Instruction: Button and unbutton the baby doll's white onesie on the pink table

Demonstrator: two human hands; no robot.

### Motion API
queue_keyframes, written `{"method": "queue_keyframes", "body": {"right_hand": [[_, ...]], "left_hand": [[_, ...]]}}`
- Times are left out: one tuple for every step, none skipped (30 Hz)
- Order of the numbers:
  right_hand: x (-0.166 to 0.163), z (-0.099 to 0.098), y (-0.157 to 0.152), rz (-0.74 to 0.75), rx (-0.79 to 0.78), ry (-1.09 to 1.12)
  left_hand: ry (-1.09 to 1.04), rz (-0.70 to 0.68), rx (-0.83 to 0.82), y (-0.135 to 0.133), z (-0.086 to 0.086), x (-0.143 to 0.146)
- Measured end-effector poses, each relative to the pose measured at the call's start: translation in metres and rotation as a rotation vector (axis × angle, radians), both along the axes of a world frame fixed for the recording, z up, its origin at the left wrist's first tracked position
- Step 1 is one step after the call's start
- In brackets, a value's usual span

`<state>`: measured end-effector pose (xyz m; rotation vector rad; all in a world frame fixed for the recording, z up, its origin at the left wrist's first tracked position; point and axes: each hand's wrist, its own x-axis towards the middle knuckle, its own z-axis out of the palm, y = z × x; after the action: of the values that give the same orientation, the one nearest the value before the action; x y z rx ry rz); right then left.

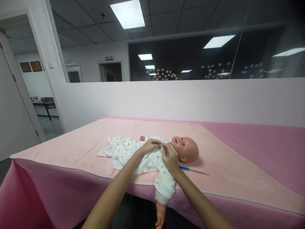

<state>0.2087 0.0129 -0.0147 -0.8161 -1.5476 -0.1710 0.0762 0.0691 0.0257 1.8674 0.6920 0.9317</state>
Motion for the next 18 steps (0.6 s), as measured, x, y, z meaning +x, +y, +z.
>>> {"method": "queue_keyframes", "body": {"right_hand": [[0.0000, 0.0000, 0.0000, 0.000, -0.004, -0.002], [0.0000, -0.0002, 0.0001, 0.000, -0.008, -0.003], [0.0000, -0.0003, 0.0002, -0.002, -0.010, -0.004], [0.0000, -0.0005, 0.0003, -0.005, -0.010, -0.004], [0.0000, -0.0008, 0.0005, -0.009, -0.010, -0.004], [0.0000, -0.0009, 0.0008, -0.014, -0.007, -0.001], [0.0000, -0.0011, 0.0012, -0.020, -0.005, 0.007], [0.0000, -0.0013, 0.0016, -0.026, -0.002, 0.016], [0.0001, -0.0014, 0.0021, -0.028, 0.000, 0.023], [0.0000, -0.0015, 0.0026, -0.027, 0.002, 0.028], [-0.0001, -0.0015, 0.0030, -0.026, 0.004, 0.032], [-0.0002, -0.0015, 0.0033, -0.023, 0.007, 0.034], [-0.0004, -0.0013, 0.0034, -0.019, 0.010, 0.035], [-0.0006, -0.0011, 0.0034, -0.012, 0.011, 0.038], [-0.0009, -0.0008, 0.0032, -0.004, 0.009, 0.043], [-0.0011, -0.0004, 0.0027, 0.002, 0.003, 0.048], [-0.0013, 0.0000, 0.0022, 0.007, -0.006, 0.048], [-0.0015, 0.0004, 0.0017, 0.008, -0.015, 0.045]], "left_hand": [[-0.006, -0.007, -0.009, -0.0002, 0.0005, 0.0000], [-0.014, -0.009, -0.019, -0.0003, 0.0009, 0.0000], [-0.021, -0.009, -0.030, -0.0003, 0.0012, -0.0001], [-0.025, -0.006, -0.042, -0.0002, 0.0015, -0.0002], [-0.027, -0.003, -0.054, -0.0001, 0.0016, -0.0005], [-0.028, -0.001, -0.066, 0.0001, 0.0016, -0.0007], [-0.028, -0.003, -0.078, 0.0003, 0.0016, -0.0010], [-0.027, -0.008, -0.090, 0.0005, 0.0015, -0.0014], [-0.033, -0.016, -0.100, 0.0006, 0.0014, -0.0017], [-0.044, -0.025, -0.110, 0.0007, 0.0013, -0.0019], [-0.059, -0.035, -0.122, 0.0008, 0.0012, -0.0022], [-0.074, -0.042, -0.133, 0.0010, 0.0010, -0.0025], [-0.088, -0.047, -0.142, 0.0014, 0.0008, -0.0027], [-0.098, -0.049, -0.149, 0.0020, 0.0005, -0.0030], [-0.105, -0.049, -0.153, 0.0030, 0.0000, -0.0033], [-0.109, -0.049, -0.155, 0.0041, -0.0006, -0.0036], [-0.116, -0.049, -0.158, 0.0055, -0.0014, -0.0039], [-0.125, -0.050, -0.161, 0.0069, -0.0022, -0.0042]]}}
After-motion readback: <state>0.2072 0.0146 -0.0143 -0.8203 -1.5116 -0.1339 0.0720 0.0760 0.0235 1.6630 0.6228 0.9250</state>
